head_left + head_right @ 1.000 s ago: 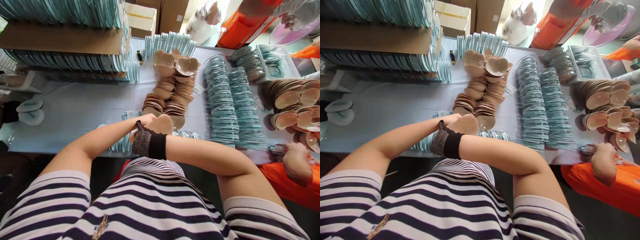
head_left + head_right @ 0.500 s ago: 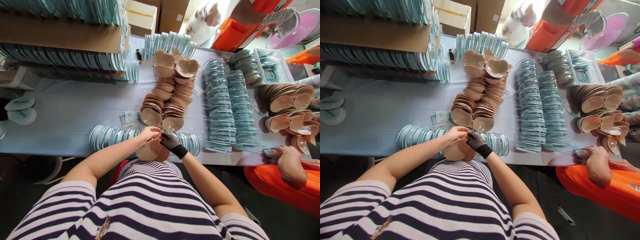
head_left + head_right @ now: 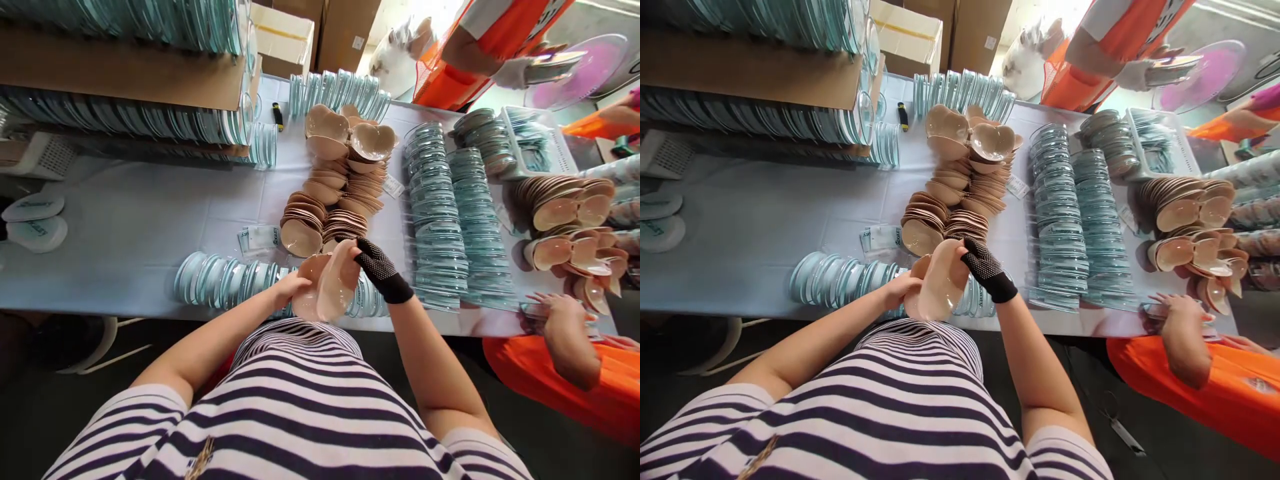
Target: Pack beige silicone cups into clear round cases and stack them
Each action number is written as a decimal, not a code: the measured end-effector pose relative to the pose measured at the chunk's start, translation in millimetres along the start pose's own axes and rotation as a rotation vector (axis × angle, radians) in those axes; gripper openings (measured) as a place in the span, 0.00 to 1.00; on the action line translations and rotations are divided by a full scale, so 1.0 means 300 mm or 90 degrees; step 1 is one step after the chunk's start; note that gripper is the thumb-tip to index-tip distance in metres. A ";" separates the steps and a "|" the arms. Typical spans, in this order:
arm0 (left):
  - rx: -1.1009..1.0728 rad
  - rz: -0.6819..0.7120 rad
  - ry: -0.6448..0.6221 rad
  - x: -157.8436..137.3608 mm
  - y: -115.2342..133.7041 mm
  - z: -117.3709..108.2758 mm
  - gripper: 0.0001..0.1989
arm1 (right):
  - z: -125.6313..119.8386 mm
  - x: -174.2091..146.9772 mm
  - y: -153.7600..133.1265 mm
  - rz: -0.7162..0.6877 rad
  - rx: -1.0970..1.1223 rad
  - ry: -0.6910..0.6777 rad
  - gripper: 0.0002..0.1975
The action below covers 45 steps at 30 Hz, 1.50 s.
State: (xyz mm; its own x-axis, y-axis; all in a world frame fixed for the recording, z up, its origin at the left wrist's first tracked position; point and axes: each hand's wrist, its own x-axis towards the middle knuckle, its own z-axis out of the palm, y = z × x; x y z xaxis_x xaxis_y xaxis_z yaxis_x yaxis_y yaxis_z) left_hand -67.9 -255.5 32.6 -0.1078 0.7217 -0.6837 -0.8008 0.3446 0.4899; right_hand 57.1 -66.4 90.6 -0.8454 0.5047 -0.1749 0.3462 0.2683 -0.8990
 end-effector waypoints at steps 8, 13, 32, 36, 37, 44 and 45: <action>-0.103 0.019 -0.119 0.003 0.028 0.038 0.35 | 0.079 0.084 -0.092 0.050 -0.451 -0.093 0.12; -0.089 0.080 0.045 0.002 0.002 0.030 0.26 | 0.177 0.091 -0.056 0.046 -0.386 -0.029 0.11; -0.380 0.126 0.198 -0.229 0.020 -0.356 0.40 | 0.746 0.676 0.050 0.030 -0.704 -0.318 0.32; -0.392 0.115 0.243 -0.187 0.047 -0.359 0.41 | 0.659 0.646 -0.024 0.053 -0.659 -0.269 0.16; -0.388 0.125 0.248 -0.174 0.052 -0.356 0.40 | 0.609 0.625 -0.051 0.044 -0.610 -0.215 0.16; -0.308 0.209 0.090 -0.092 0.104 -0.256 0.39 | 0.267 0.294 -0.195 -0.015 0.012 -0.066 0.21; -0.302 0.214 0.047 -0.083 0.108 -0.227 0.40 | 0.262 0.246 -0.196 -0.012 -0.007 -0.076 0.20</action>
State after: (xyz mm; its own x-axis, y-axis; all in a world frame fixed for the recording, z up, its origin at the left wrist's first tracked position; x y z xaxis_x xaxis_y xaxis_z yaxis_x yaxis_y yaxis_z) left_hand -131.3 -303.2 28.9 -0.4290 0.6947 -0.5774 -0.8899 -0.2151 0.4023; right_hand -57.7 -109.5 99.0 -0.8939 0.3989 -0.2046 0.3333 0.2859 -0.8984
